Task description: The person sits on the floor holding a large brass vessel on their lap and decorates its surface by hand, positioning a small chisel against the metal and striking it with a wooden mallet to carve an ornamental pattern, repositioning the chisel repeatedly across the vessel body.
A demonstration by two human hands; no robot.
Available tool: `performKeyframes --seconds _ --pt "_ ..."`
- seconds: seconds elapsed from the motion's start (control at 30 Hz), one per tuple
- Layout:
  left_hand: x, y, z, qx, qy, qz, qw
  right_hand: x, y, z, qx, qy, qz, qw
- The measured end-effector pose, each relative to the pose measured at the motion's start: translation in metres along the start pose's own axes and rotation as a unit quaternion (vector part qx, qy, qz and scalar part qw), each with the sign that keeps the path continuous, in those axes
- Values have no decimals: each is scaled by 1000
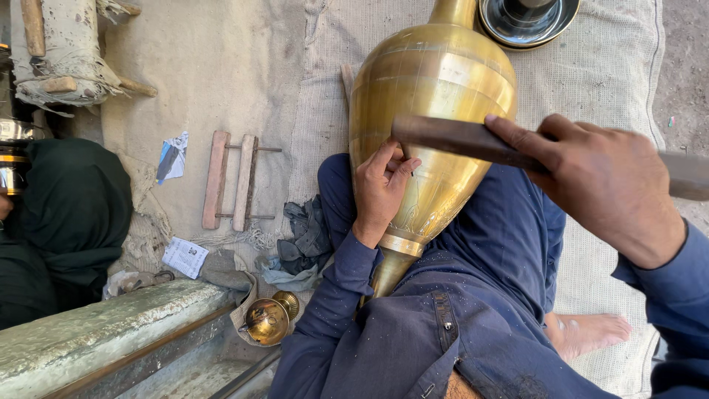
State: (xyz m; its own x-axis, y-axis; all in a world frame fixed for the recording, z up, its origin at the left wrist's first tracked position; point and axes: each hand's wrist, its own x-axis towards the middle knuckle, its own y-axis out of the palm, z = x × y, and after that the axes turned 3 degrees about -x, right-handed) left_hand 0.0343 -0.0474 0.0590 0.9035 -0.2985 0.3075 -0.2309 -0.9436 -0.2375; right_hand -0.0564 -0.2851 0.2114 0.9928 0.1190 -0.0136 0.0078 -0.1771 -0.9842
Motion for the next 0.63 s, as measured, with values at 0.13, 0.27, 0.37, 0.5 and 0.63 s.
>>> performKeyframes --seconds 0.13,0.27,0.37,0.5,0.63 --pt "2 2 0 -10 -11 -6 1000 10 -14 12 33 -6 -91 995" --pt "5 1 -2 -9 -31 4 999 9 -19 13 -12 -6 -62 998" --pt "5 0 -4 -13 -18 5 1000 10 -18 12 52 -7 -82 995" --pt "6 0 -3 4 -25 10 1000 -1 -16 13 -23 10 -66 998" --pt "4 2 0 19 -15 10 1000 3 -6 9 72 9 -63 995"
